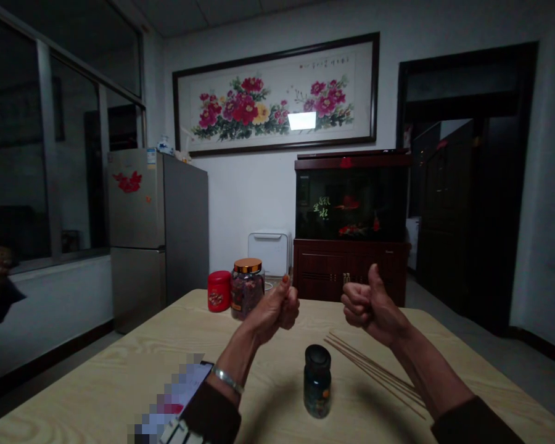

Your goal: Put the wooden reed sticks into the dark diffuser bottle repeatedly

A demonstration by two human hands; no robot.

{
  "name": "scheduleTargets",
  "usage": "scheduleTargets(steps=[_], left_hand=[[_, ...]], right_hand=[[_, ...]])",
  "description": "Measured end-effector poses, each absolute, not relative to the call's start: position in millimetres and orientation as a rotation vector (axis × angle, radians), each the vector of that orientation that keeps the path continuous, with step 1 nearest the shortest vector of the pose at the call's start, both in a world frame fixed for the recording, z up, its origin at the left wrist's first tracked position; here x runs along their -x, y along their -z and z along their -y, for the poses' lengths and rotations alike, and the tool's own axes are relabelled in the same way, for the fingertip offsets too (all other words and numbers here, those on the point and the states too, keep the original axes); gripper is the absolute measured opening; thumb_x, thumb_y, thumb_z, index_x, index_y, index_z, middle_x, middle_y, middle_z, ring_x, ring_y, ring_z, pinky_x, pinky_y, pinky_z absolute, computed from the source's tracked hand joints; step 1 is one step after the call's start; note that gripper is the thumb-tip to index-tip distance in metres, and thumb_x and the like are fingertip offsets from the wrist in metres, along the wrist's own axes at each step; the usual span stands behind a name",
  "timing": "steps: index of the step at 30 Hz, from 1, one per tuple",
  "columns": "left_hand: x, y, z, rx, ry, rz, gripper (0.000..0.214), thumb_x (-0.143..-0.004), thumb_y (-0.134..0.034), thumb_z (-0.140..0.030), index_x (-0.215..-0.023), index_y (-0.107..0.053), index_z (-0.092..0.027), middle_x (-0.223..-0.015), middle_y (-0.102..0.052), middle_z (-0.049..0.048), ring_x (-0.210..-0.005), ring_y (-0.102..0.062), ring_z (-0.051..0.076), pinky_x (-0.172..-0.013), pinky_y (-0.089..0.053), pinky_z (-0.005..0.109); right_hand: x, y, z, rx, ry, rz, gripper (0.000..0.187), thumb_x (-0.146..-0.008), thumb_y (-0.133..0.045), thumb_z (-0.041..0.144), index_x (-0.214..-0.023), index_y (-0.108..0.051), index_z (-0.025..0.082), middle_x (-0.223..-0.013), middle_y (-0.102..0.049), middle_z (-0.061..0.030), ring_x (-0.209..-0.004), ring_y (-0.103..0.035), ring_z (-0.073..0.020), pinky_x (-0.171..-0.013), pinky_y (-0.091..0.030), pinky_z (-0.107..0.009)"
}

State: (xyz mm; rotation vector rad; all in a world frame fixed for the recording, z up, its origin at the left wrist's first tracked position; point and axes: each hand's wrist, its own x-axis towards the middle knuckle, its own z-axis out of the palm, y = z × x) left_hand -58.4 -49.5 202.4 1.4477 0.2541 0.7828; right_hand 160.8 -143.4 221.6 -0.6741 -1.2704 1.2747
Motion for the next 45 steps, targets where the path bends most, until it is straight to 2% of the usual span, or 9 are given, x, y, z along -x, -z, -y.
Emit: scheduleTargets(steps=[4,8,19,26,30,34,37,42,45], left_hand=[[70,-261,62,-1.372,-0.541,0.121,0.070,-0.076,-0.044,-0.086,-0.055,-0.030,-0.021,-0.048,-0.021,-0.0095,-0.042,-0.018,0.006,-0.041,-0.024,0.019],[75,-264,67,-1.289,-0.456,0.217,0.072,-0.073,-0.045,-0.088,-0.053,-0.030,-0.020,-0.047,-0.022,-0.0090,-0.041,-0.017,0.006,-0.040,-0.023,0.019],[73,-109,54,-1.089,-0.432,0.034,0.074,-0.071,-0.038,-0.092,-0.053,-0.030,-0.021,-0.042,-0.019,-0.0091,-0.038,-0.015,0.005,-0.041,-0.017,0.019],[64,-85,40,-1.104,-0.482,-0.057,0.075,-0.069,-0.039,-0.094,-0.054,-0.030,-0.021,-0.044,-0.022,-0.0082,-0.039,-0.018,0.005,-0.042,-0.018,0.020],[60,-68,33,-1.162,-0.764,-0.334,0.061,-0.072,-0.067,-0.074,-0.068,-0.042,-0.019,-0.055,-0.037,-0.0078,-0.045,-0.028,0.005,-0.047,-0.024,0.019],[44,-37,38,-1.302,-0.833,-0.415,0.062,-0.054,-0.092,-0.037,-0.099,-0.054,-0.018,-0.096,-0.062,0.0035,-0.079,-0.057,0.013,-0.066,-0.043,0.022],[28,-20,44,-1.415,-0.716,-0.345,0.083,-0.044,-0.094,-0.017,-0.117,-0.054,-0.018,-0.113,-0.062,0.0086,-0.095,-0.060,0.021,-0.076,-0.048,0.028],[17,-19,39,-1.587,-0.785,-0.429,0.056,-0.053,-0.083,-0.011,-0.106,-0.065,-0.014,-0.091,-0.067,0.0023,-0.079,-0.058,0.017,-0.067,-0.045,0.024],[20,-22,32,-1.633,-0.833,-0.482,0.057,-0.053,-0.084,-0.013,-0.108,-0.066,-0.014,-0.093,-0.068,0.0012,-0.078,-0.057,0.016,-0.066,-0.044,0.023]], right_hand=[[-161,-267,157,0.454,-1.407,1.376,0.073,-0.075,-0.027,0.091,-0.052,-0.027,0.022,-0.046,-0.025,0.0097,-0.039,-0.015,-0.0030,-0.039,-0.012,-0.019],[-161,-274,163,0.364,-1.489,1.430,0.073,-0.075,-0.025,0.092,-0.053,-0.029,0.022,-0.045,-0.025,0.0099,-0.037,-0.015,-0.0027,-0.038,-0.014,-0.018],[-171,-128,156,0.463,-1.742,1.116,0.071,-0.079,-0.027,0.088,-0.053,-0.024,0.022,-0.045,-0.026,0.0103,-0.035,-0.013,-0.0005,-0.037,-0.013,-0.016],[-167,-120,144,0.811,-1.568,1.180,0.071,-0.077,-0.029,0.090,-0.055,-0.028,0.023,-0.049,-0.025,0.0102,-0.039,-0.012,-0.0030,-0.041,-0.010,-0.020],[-157,-117,135,1.400,-0.867,1.453,0.056,-0.081,-0.051,0.076,-0.070,-0.046,0.022,-0.065,-0.045,0.0045,-0.052,-0.035,-0.0088,-0.049,-0.025,-0.023],[-141,-112,130,1.777,-0.234,1.811,0.047,-0.082,-0.059,0.065,-0.103,-0.058,0.023,-0.098,-0.064,-0.0054,-0.084,-0.060,-0.0214,-0.073,-0.041,-0.032],[-128,-117,123,1.942,-0.095,2.047,0.049,-0.084,-0.057,0.064,-0.106,-0.063,0.020,-0.101,-0.068,-0.0116,-0.090,-0.064,-0.0280,-0.078,-0.042,-0.036],[-116,-130,102,2.049,-0.031,2.157,0.047,-0.085,-0.055,0.058,-0.099,-0.067,0.015,-0.099,-0.071,-0.0170,-0.091,-0.065,-0.0326,-0.081,-0.044,-0.041],[-120,-140,95,1.896,-0.188,2.241,0.040,-0.082,-0.058,0.040,-0.114,-0.066,0.017,-0.111,-0.069,-0.0148,-0.102,-0.064,-0.0313,-0.090,-0.044,-0.043]])
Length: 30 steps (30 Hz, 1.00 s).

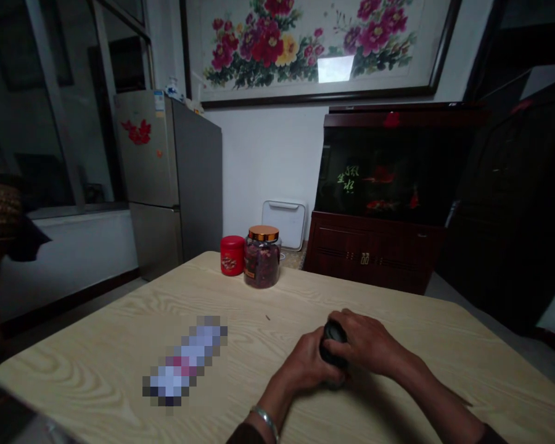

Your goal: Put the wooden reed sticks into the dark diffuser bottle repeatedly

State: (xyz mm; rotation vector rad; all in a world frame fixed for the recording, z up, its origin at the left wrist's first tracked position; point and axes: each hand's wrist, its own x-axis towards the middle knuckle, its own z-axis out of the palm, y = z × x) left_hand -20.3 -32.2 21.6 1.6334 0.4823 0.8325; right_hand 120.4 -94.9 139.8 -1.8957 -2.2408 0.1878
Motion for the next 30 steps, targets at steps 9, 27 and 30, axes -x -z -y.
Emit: scheduleTargets(steps=[9,27,30], left_hand=[[22,-8,23,-1.650,-0.863,-0.550,0.067,-0.051,-0.090,-0.028,-0.112,-0.064,-0.014,-0.098,-0.069,0.0048,-0.084,-0.060,0.020,-0.067,-0.045,0.024],[22,-6,23,-1.678,-0.886,-0.608,0.069,-0.049,-0.090,-0.031,-0.111,-0.065,-0.013,-0.099,-0.069,0.0052,-0.084,-0.059,0.020,-0.068,-0.046,0.024],[23,-7,23,-1.673,-0.882,-0.583,0.069,-0.050,-0.089,-0.028,-0.112,-0.064,-0.013,-0.100,-0.069,0.0055,-0.085,-0.059,0.020,-0.070,-0.046,0.024]], right_hand=[[-119,-155,88,1.877,-0.219,2.340,0.064,-0.078,-0.064,0.055,-0.130,-0.059,0.018,-0.126,-0.062,-0.0179,-0.117,-0.055,-0.0380,-0.100,-0.037,-0.055],[-113,-157,91,1.703,-0.372,2.470,0.078,-0.071,-0.064,0.027,-0.146,-0.040,0.022,-0.148,-0.044,-0.0136,-0.135,-0.041,-0.0308,-0.106,-0.035,-0.043],[-113,-158,91,1.857,-0.305,2.376,0.080,-0.074,-0.067,0.041,-0.146,-0.040,0.018,-0.146,-0.045,-0.0179,-0.131,-0.045,-0.0355,-0.104,-0.036,-0.049]])
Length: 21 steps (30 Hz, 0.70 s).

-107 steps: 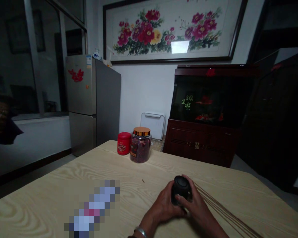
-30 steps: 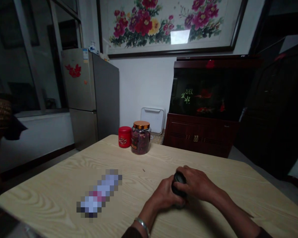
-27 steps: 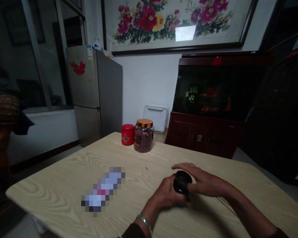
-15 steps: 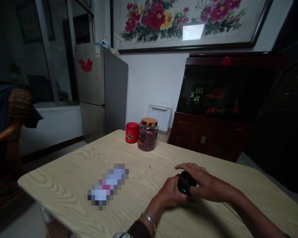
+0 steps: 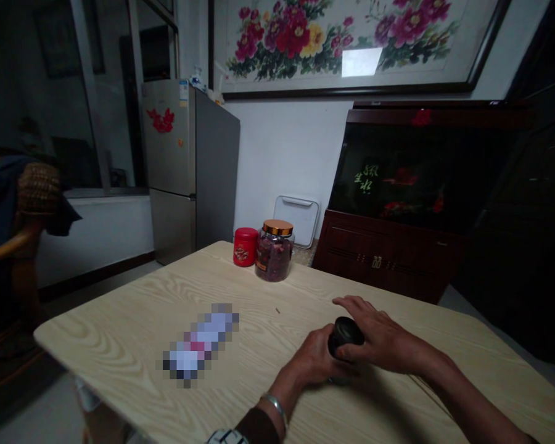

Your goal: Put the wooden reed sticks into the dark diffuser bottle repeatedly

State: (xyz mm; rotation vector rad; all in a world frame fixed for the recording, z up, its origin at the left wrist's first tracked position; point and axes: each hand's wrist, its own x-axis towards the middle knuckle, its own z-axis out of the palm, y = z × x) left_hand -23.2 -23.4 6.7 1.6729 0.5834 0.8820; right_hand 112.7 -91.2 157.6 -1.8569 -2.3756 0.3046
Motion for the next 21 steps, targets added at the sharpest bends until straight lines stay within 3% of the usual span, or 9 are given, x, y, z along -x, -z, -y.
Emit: scheduleTargets(steps=[2,4,7,9,11,14,17,21], left_hand=[[23,-8,24,-1.679,-0.872,-0.597,0.067,-0.050,-0.088,-0.026,-0.112,-0.065,-0.013,-0.098,-0.069,0.0045,-0.084,-0.059,0.020,-0.068,-0.046,0.024],[23,-9,25,-1.681,-0.872,-0.614,0.068,-0.049,-0.089,-0.026,-0.112,-0.065,-0.014,-0.098,-0.070,0.0038,-0.083,-0.059,0.020,-0.068,-0.045,0.024],[22,-10,25,-1.679,-0.891,-0.613,0.072,-0.048,-0.090,-0.027,-0.114,-0.065,-0.014,-0.100,-0.069,0.0046,-0.087,-0.059,0.021,-0.071,-0.046,0.025],[22,-10,25,-1.684,-0.889,-0.611,0.072,-0.048,-0.089,-0.027,-0.113,-0.065,-0.013,-0.100,-0.069,0.0049,-0.088,-0.059,0.021,-0.072,-0.047,0.026],[22,-10,25,-1.690,-0.877,-0.620,0.070,-0.048,-0.088,-0.025,-0.113,-0.066,-0.013,-0.098,-0.069,0.0044,-0.086,-0.059,0.021,-0.072,-0.047,0.025],[23,-11,25,-1.703,-0.861,-0.640,0.069,-0.049,-0.087,-0.025,-0.113,-0.066,-0.014,-0.098,-0.069,0.0037,-0.084,-0.059,0.020,-0.070,-0.046,0.025],[24,-12,26,-1.742,-0.847,-0.692,0.069,-0.048,-0.088,-0.027,-0.113,-0.066,-0.014,-0.097,-0.069,0.0027,-0.084,-0.060,0.020,-0.069,-0.046,0.025],[24,-13,27,-1.782,-0.882,-0.745,0.071,-0.048,-0.091,-0.035,-0.113,-0.067,-0.019,-0.098,-0.070,0.0019,-0.089,-0.062,0.021,-0.074,-0.047,0.028]], right_hand=[[-113,-155,90,1.981,-0.216,2.325,0.062,-0.080,-0.061,0.049,-0.131,-0.056,0.015,-0.126,-0.060,-0.0189,-0.112,-0.058,-0.0356,-0.096,-0.041,-0.050],[-116,-152,90,1.973,-0.206,2.343,0.052,-0.082,-0.059,0.044,-0.127,-0.060,0.017,-0.120,-0.063,-0.0176,-0.108,-0.060,-0.0342,-0.094,-0.042,-0.049],[-119,-150,89,1.848,-0.273,2.377,0.083,-0.072,-0.069,0.035,-0.149,-0.039,0.024,-0.147,-0.046,-0.0161,-0.132,-0.045,-0.0351,-0.104,-0.036,-0.048],[-120,-149,89,1.873,-0.271,2.345,0.092,-0.069,-0.073,0.041,-0.151,-0.035,0.022,-0.149,-0.043,-0.0174,-0.134,-0.042,-0.0369,-0.104,-0.035,-0.050],[-119,-149,88,1.940,-0.231,2.327,0.073,-0.074,-0.069,0.047,-0.138,-0.051,0.017,-0.132,-0.056,-0.0192,-0.119,-0.054,-0.0369,-0.098,-0.040,-0.049],[-120,-150,86,1.872,-0.199,2.364,0.044,-0.075,-0.065,0.033,-0.115,-0.062,0.015,-0.107,-0.063,-0.0139,-0.098,-0.060,-0.0302,-0.089,-0.045,-0.044],[-126,-156,87,1.647,-0.293,2.295,0.042,-0.071,-0.065,0.020,-0.112,-0.057,0.020,-0.106,-0.062,-0.0082,-0.095,-0.059,-0.0247,-0.086,-0.046,-0.039],[-135,-159,100,1.401,-0.625,1.939,0.048,-0.079,-0.068,0.031,-0.121,-0.045,0.026,-0.106,-0.062,-0.0040,-0.096,-0.062,-0.0216,-0.084,-0.050,-0.035]])
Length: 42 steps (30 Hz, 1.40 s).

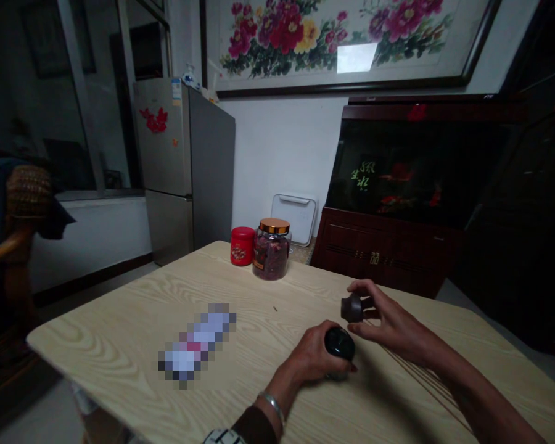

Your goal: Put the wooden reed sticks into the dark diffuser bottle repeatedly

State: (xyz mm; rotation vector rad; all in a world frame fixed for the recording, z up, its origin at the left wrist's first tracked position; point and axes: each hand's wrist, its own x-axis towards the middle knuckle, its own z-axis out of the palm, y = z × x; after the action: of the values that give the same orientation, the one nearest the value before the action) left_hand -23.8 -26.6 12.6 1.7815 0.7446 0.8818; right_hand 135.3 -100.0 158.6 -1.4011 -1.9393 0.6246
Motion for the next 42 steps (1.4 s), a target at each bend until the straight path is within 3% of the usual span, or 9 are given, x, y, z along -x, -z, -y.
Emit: scheduleTargets(steps=[6,12,16,19,22,26,29,37,42], left_hand=[[23,-5,20,-1.761,-0.989,-0.802,0.080,-0.052,-0.089,-0.032,-0.125,-0.057,-0.022,-0.108,-0.068,0.0032,-0.098,-0.062,0.023,-0.085,-0.047,0.031],[22,-2,18,-1.719,-1.038,-0.832,0.071,-0.056,-0.089,-0.040,-0.117,-0.057,-0.020,-0.102,-0.067,0.0030,-0.094,-0.061,0.021,-0.081,-0.046,0.029],[23,-5,18,-1.708,-1.040,-0.812,0.068,-0.059,-0.089,-0.039,-0.116,-0.058,-0.018,-0.101,-0.067,0.0035,-0.094,-0.061,0.021,-0.082,-0.046,0.029],[23,-6,18,-1.704,-1.030,-0.813,0.067,-0.059,-0.089,-0.038,-0.116,-0.059,-0.018,-0.102,-0.067,0.0046,-0.096,-0.061,0.022,-0.084,-0.046,0.031],[23,-6,18,-1.692,-1.033,-0.807,0.068,-0.059,-0.089,-0.039,-0.117,-0.060,-0.018,-0.104,-0.068,0.0057,-0.097,-0.061,0.023,-0.085,-0.047,0.032],[24,-6,19,-1.681,-1.027,-0.812,0.066,-0.059,-0.089,-0.041,-0.114,-0.062,-0.018,-0.102,-0.068,0.0064,-0.095,-0.062,0.024,-0.083,-0.048,0.034],[24,-6,18,-1.673,-1.025,-0.806,0.066,-0.058,-0.090,-0.040,-0.114,-0.062,-0.018,-0.102,-0.069,0.0063,-0.095,-0.062,0.024,-0.084,-0.048,0.035],[23,-6,19,-1.657,-1.026,-0.782,0.066,-0.059,-0.089,-0.040,-0.115,-0.062,-0.017,-0.104,-0.068,0.0077,-0.096,-0.062,0.024,-0.084,-0.049,0.034],[24,-7,19,-1.663,-1.024,-0.788,0.067,-0.058,-0.090,-0.040,-0.114,-0.062,-0.017,-0.102,-0.069,0.0075,-0.095,-0.062,0.024,-0.083,-0.049,0.035]], right_hand=[[-146,-72,131,1.299,-0.693,1.480,0.041,-0.078,-0.073,0.038,-0.108,-0.047,0.027,-0.106,-0.061,-0.0041,-0.102,-0.063,-0.0237,-0.089,-0.050,-0.037],[-131,12,145,1.327,-0.688,1.491,0.035,-0.075,-0.071,0.029,-0.095,-0.042,0.027,-0.113,-0.064,-0.0066,-0.112,-0.060,-0.0245,-0.099,-0.045,-0.039],[-121,10,152,1.498,-0.668,1.574,0.040,-0.067,-0.076,0.027,-0.096,-0.048,0.026,-0.122,-0.065,-0.0081,-0.114,-0.060,-0.0271,-0.100,-0.045,-0.040],[-137,-7,151,1.535,-0.601,1.585,0.037,-0.075,-0.072,0.037,-0.105,-0.055,0.026,-0.122,-0.066,-0.0075,-0.114,-0.061,-0.0262,-0.097,-0.047,-0.037],[-175,-21,142,1.686,-0.341,1.516,0.027,-0.089,-0.052,0.044,-0.105,-0.061,0.024,-0.104,-0.070,-0.0079,-0.095,-0.067,-0.0239,-0.083,-0.051,-0.033],[-229,-22,131,2.055,0.155,1.692,0.024,-0.090,-0.045,0.033,-0.089,-0.067,0.022,-0.093,-0.069,-0.0101,-0.087,-0.066,-0.0261,-0.076,-0.049,-0.035],[-245,-14,128,2.223,0.330,1.807,0.028,-0.092,-0.041,0.026,-0.092,-0.069,0.019,-0.091,-0.069,-0.0121,-0.086,-0.066,-0.0267,-0.076,-0.047,-0.036],[-238,-9,127,2.359,0.392,1.842,0.030,-0.094,-0.037,0.020,-0.086,-0.066,0.020,-0.089,-0.069,-0.0104,-0.083,-0.067,-0.0231,-0.071,-0.042,-0.033],[-253,-4,118,2.334,0.308,1.860,0.029,-0.093,-0.037,0.022,-0.094,-0.066,0.019,-0.098,-0.070,-0.0123,-0.085,-0.068,-0.0254,-0.068,-0.042,-0.034]])
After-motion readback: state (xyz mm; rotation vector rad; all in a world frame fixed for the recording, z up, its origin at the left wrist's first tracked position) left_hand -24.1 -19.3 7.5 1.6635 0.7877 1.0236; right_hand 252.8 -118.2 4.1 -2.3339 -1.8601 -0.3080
